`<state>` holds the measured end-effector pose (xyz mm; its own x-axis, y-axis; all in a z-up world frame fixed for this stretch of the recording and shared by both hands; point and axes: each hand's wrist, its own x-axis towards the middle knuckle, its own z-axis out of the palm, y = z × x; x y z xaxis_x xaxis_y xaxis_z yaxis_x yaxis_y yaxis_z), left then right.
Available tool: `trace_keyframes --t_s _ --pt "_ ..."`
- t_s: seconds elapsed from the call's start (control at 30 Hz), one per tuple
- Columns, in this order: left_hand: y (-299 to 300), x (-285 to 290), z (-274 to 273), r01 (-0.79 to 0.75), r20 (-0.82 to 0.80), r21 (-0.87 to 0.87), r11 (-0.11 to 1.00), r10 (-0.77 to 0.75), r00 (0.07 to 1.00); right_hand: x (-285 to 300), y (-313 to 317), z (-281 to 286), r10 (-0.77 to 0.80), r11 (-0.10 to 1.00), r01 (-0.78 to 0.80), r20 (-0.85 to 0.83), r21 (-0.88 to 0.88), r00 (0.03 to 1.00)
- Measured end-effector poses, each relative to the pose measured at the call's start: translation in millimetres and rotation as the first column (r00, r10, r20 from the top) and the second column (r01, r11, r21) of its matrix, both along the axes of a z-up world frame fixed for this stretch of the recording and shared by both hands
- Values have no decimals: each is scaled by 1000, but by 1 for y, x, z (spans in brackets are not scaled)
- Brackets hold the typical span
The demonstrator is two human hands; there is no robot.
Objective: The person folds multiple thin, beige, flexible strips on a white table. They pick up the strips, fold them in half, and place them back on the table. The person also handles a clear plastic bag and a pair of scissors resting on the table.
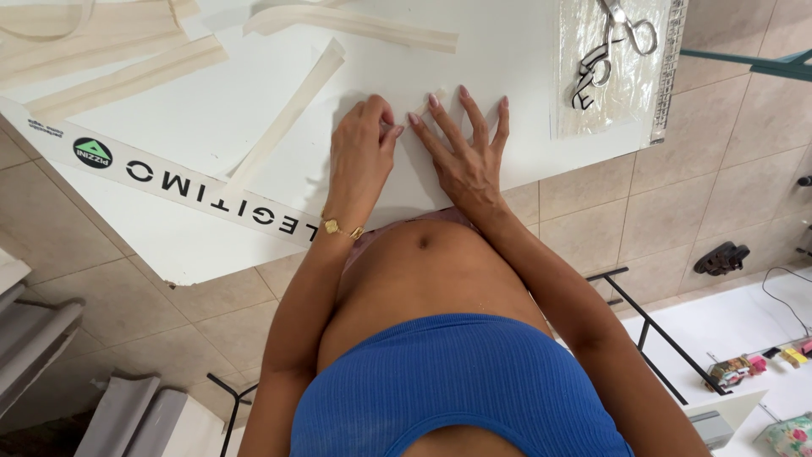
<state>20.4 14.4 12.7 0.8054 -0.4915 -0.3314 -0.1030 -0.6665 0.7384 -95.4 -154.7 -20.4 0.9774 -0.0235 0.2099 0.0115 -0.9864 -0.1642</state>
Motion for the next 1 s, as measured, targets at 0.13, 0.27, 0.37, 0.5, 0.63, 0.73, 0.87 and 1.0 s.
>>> trace_keyframes --t_s 0.13,0.27,0.37,0.5,0.63,0.73,0.87,1.0 --pt "14 4 11 132 168 -43 990 -123 978 -1 -6 -3 5 1000 -5 1 17 1000" --pt "20 22 -6 376 473 -12 927 -326 819 3 -10 21 86 996 -85 -40 21 996" --pt "19 40 -10 479 520 37 877 -426 740 8 -11 29 143 989 -144 -42 -18 989" --pt "20 51 -14 518 575 153 842 -502 646 6 -11 30 135 990 -131 -66 59 989" --pt "20 50 -17 522 565 153 839 -508 651 5 -6 27 48 970 -21 -108 241 993" --pt "19 51 -17 522 543 145 841 -509 668 13 -2 20 -119 905 123 -36 407 992" --pt "17 48 -12 515 526 113 850 -491 695 21 6 9 -183 817 222 -127 532 975" --pt "16 47 -12 498 524 140 856 -491 697 24 9 -5 -182 852 164 -12 497 983"
